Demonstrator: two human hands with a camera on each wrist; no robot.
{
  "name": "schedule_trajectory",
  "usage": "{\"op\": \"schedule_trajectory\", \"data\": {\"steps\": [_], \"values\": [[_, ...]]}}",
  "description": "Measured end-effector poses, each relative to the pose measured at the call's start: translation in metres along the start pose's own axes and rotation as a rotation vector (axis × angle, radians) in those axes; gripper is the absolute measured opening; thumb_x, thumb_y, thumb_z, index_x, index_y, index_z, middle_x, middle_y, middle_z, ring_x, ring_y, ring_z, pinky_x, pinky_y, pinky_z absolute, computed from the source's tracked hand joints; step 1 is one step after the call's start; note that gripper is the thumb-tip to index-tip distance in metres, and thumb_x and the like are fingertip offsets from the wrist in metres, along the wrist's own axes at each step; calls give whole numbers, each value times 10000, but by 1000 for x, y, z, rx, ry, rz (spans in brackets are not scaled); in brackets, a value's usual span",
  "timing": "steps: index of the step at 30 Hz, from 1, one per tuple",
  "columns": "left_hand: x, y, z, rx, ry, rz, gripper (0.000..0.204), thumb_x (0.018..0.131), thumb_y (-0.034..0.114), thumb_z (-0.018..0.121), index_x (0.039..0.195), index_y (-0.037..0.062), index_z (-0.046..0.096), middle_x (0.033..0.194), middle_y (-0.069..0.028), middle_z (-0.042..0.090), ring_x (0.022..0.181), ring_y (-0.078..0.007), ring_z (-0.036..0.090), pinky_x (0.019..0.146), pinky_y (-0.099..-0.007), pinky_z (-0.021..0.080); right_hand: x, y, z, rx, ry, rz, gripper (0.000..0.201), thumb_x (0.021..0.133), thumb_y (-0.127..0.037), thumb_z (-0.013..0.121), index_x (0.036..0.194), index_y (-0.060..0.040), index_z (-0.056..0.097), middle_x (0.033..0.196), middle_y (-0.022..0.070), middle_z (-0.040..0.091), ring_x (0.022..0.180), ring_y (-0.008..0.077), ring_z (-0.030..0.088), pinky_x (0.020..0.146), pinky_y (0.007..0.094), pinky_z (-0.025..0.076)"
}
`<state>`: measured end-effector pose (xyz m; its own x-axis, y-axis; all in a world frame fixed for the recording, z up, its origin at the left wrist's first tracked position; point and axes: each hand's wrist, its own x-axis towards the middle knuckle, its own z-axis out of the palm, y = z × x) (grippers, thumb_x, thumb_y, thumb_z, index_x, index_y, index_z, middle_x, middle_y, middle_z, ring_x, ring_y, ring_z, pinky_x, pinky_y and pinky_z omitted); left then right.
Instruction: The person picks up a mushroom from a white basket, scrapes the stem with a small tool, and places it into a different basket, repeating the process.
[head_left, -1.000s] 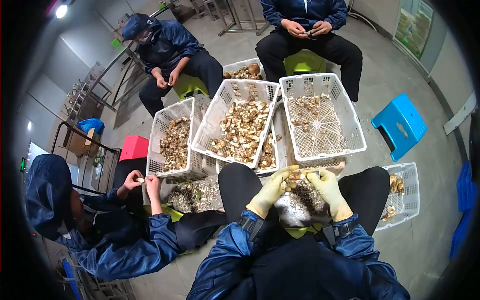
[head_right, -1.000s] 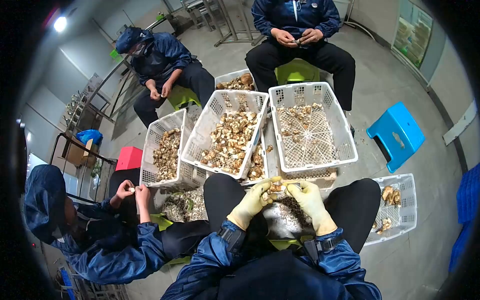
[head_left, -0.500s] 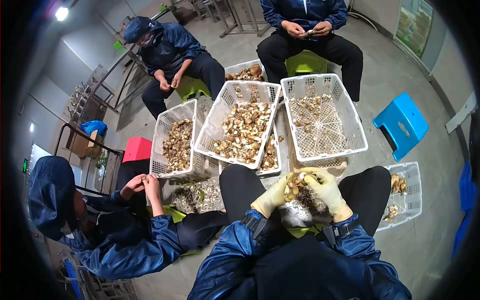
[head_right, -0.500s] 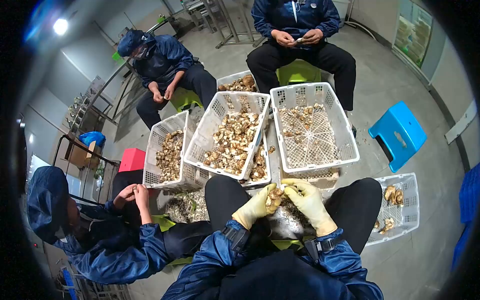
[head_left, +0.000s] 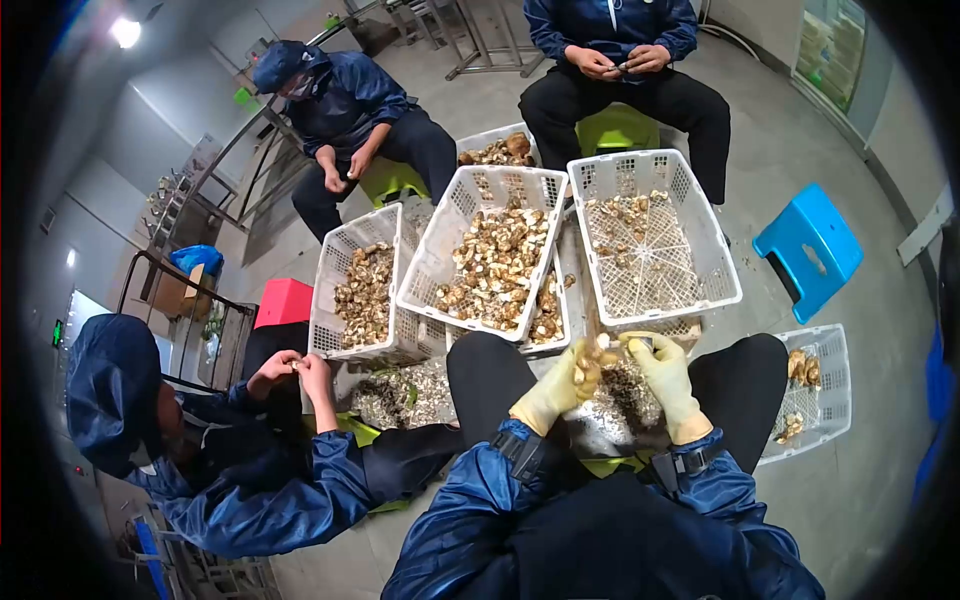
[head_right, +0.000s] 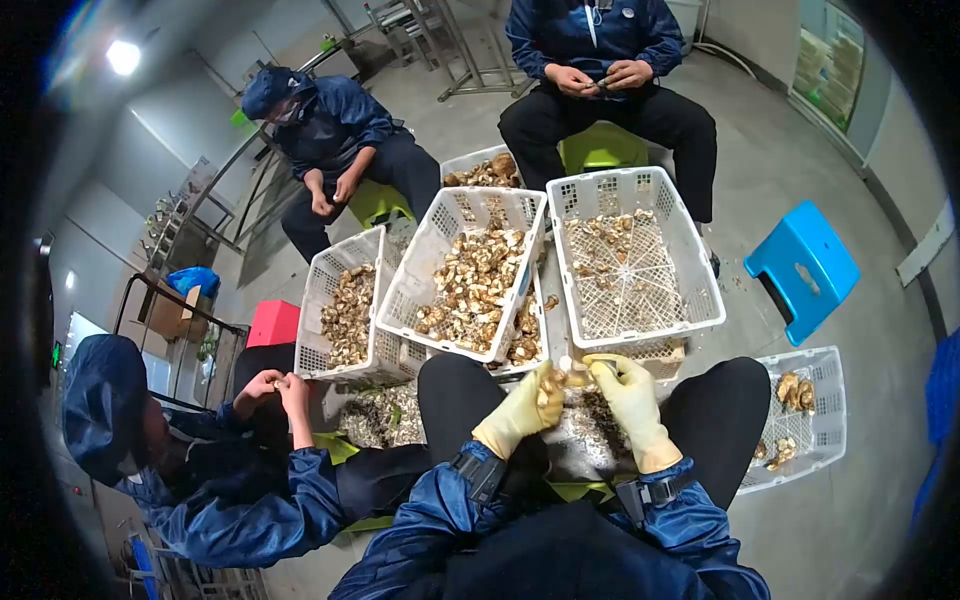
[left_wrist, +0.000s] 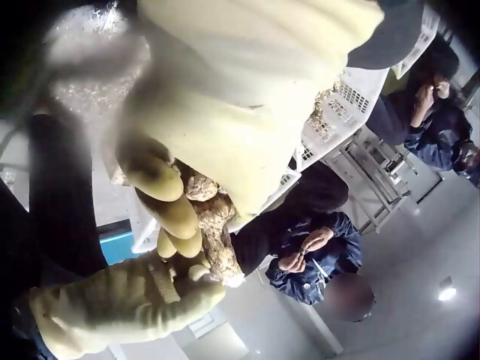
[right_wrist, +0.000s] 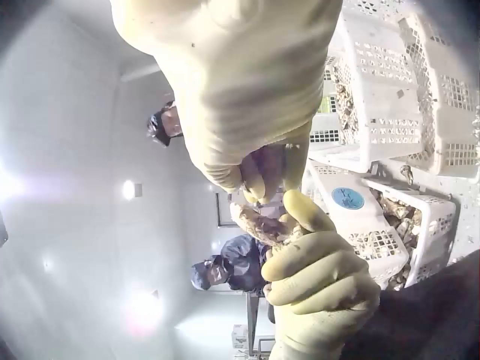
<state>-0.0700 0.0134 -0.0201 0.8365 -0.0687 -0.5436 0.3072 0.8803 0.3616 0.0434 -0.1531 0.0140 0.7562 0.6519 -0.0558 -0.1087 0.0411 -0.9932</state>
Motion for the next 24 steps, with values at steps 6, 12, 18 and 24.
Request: {"op": "schedule_trajectory", "data": {"steps": [6, 12, 18, 24], "values": [[-18, 60, -24, -344, -129, 666, 764, 918, 734, 420, 1249, 74, 619, 547, 74, 223, 457, -59, 201, 442, -223, 186, 4, 18, -7, -118, 78, 1, 193, 934, -111, 673, 1082, 2, 723, 952, 4, 714, 835, 50, 598, 764, 211, 476], [-5, 48, -17, -329, 141, 697, 432, 1051, 395, 433, 1319, 70, 527, 985, -78, 533, 926, -219, 552, 827, -340, 501, 4, 20, -4, -132, 77, -3, 216, 932, -137, 682, 1096, -3, 723, 919, 0, 711, 788, 46, 580, 705, 218, 468], [6, 26, -16, -120, -162, 575, 511, 899, -66, 452, 1408, -18, 434, 1425, -224, 469, 1363, -383, 425, 1145, -456, 376, 1, 8, 0, -194, 22, 17, 205, 934, -124, 668, 1094, -10, 726, 881, -2, 712, 759, 33, 564, 670, 212, 458], [14, 10, -1, -44, -197, 540, 575, 955, -33, 508, 1494, 25, 317, 1518, -208, 378, 1419, -343, 372, 1157, -442, 367, -1, 9, 0, -266, 1, 77, 225, 917, -190, 697, 1107, -79, 741, 870, 24, 726, 749, 43, 593, 685, 209, 479]]}}
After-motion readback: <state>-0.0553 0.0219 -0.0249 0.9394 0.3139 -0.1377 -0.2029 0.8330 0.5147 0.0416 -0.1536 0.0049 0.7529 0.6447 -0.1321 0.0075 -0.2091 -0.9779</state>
